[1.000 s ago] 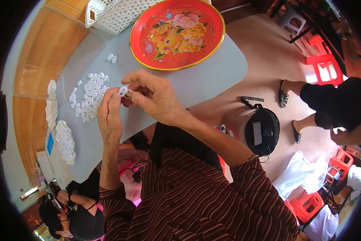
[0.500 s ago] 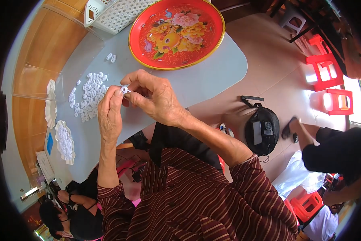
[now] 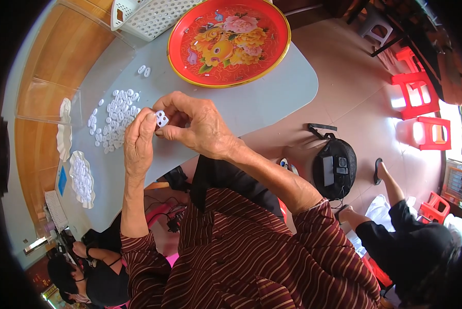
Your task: Sorting and inspecting small white plastic components at a workshop table.
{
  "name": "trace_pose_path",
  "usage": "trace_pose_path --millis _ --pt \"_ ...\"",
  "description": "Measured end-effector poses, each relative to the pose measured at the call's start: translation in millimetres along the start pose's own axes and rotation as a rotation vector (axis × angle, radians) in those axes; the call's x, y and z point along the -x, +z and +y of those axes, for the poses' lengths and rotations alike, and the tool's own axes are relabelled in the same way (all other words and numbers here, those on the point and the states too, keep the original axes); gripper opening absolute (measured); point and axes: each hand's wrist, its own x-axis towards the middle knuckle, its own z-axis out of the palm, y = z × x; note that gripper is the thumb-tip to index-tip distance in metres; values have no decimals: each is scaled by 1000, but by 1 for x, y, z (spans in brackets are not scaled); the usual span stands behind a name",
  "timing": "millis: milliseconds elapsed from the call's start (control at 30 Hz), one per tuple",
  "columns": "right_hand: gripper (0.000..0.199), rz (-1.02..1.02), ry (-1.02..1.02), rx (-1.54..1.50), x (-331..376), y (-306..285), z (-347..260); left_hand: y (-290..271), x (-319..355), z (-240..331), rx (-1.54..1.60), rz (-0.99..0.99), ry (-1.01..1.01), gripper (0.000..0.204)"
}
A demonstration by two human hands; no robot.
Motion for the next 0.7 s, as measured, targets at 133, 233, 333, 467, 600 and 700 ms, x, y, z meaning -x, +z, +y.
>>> trace_pose_path --millis 133,233,333,467,600,700 --pt "30 -15 -4 102 0 1 -4 1 4 -7 1 8 -2 31" --pt "29 -9 -34 134 1 2 -1 3 7 -12 -18 21 -14 31" --pt "28 -2 -94 199 0 4 -2 0 11 -22 -49 17 -36 33" --pt "26 44 -234 275 0 6 4 2 10 -23 -7 -2 -36 36" --pt "23 -8 -141 310 1 9 -2 6 13 -26 67 56 47 33" --pt "23 -27 -111 309 1 8 -3 2 14 -31 138 12 -20 34"
